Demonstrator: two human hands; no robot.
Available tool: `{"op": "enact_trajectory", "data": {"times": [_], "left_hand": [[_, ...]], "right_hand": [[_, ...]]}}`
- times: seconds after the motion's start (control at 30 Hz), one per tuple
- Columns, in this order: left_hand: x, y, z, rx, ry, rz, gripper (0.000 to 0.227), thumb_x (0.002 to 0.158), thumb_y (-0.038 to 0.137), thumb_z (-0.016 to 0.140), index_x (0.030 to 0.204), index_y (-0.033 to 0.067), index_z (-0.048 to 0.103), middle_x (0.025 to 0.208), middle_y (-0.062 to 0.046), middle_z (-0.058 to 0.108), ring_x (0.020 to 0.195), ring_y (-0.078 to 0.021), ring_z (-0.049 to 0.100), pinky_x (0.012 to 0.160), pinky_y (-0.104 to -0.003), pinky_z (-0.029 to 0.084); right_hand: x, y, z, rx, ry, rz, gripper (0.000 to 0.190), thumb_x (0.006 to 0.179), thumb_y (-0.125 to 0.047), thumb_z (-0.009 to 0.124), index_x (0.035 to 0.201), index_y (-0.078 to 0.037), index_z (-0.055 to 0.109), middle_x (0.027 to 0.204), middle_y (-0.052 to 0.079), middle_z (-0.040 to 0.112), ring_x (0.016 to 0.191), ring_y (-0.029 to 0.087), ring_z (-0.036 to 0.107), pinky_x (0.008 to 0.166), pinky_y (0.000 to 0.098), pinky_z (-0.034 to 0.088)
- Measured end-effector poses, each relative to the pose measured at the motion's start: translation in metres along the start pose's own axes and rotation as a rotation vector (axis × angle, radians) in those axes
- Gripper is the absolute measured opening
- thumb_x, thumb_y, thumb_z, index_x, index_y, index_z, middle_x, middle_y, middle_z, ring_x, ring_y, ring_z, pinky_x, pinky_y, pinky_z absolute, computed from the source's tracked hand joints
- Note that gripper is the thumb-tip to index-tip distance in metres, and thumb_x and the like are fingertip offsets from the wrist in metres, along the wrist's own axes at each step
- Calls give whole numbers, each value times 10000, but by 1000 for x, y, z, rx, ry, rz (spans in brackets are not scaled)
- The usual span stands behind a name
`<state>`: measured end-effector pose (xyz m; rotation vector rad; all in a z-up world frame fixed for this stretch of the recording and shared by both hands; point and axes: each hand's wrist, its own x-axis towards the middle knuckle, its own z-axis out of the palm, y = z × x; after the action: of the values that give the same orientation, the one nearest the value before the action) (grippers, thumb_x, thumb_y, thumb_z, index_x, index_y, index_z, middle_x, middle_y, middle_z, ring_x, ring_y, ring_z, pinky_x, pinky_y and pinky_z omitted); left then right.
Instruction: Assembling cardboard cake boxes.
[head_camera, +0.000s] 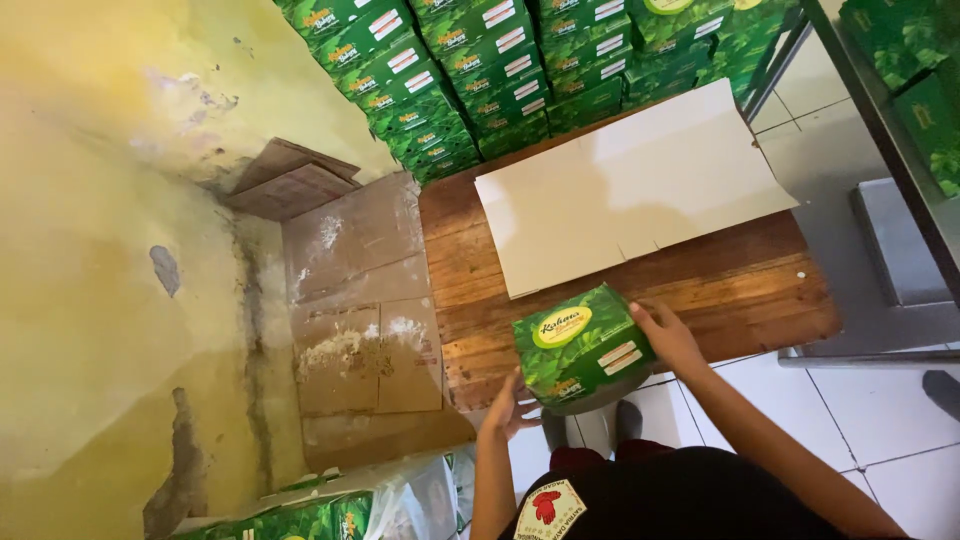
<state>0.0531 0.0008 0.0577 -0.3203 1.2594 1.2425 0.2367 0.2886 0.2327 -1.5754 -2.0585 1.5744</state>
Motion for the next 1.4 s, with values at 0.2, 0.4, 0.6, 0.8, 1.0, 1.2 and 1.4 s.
{"op": "enact_trajectory", "data": {"times": [0.2, 0.4, 0.6, 0.8, 1.0, 1.2, 1.4], "left_hand": [[11, -15, -3, 55, 7, 62, 803, 951, 678, 681, 1464, 90, 489, 1360, -157, 478, 1301, -403, 499, 993, -721, 459], [11, -49, 14, 216, 78, 96, 1067, 874, 737, 853, 1578, 106, 359, 1555, -202, 378, 1459, -454, 345, 1122, -663, 345], [-3, -66, 45, 176, 230, 287, 1080, 892, 483, 886, 1625, 90, 197, 1398, -247, 420, 1297, -370, 452, 988, -535, 490], [20, -81, 40, 168, 288, 292, 991, 949, 544, 783, 1631, 166, 171, 1521, -281, 362, 1402, -471, 403, 1004, -702, 443], [7, -89, 40, 222, 193, 97, 1178, 913, 789, 777, 1555, -22, 211, 1469, -401, 372, 1280, -572, 517, 909, -682, 523], [-8, -80, 59, -97, 197, 196, 1198, 891, 601, 881, 1553, -58, 130, 1476, -406, 327, 1269, -555, 523, 997, -613, 497], [1, -99, 68, -315, 282, 350, 1059, 889, 340, 910, 1552, -118, 222, 1448, -410, 393, 1305, -526, 496, 1030, -555, 465]], "right_hand": [[33, 46, 9, -152, -214, 55, 750, 849, -609, 678, 1449, -164, 610, 1418, 282, 611, 1343, 475, 539, 1120, 556, 439], [17, 84, 13, -76, -194, 43, 842, 794, -648, 711, 1474, -171, 573, 1396, 330, 516, 1332, 498, 529, 1084, 534, 470], [2, 109, 21, -51, -132, 52, 856, 824, -631, 728, 1469, -99, 545, 1432, 331, 443, 1402, 489, 446, 1172, 544, 354], [22, 143, 33, -42, -166, 65, 811, 909, -635, 643, 1477, -67, 532, 1418, 396, 488, 1300, 548, 527, 1080, 573, 463], [29, 165, 41, 105, -206, 155, 832, 904, -577, 683, 1441, 41, 536, 1350, 392, 556, 1030, 507, 687, 673, 489, 637], [21, 154, 41, 45, -211, 130, 740, 893, -557, 689, 1323, 39, 607, 1232, 354, 629, 964, 465, 719, 641, 466, 649], [30, 179, 51, 50, -197, 119, 723, 887, -499, 712, 1312, 72, 585, 1237, 378, 613, 999, 465, 710, 688, 487, 645]]}}
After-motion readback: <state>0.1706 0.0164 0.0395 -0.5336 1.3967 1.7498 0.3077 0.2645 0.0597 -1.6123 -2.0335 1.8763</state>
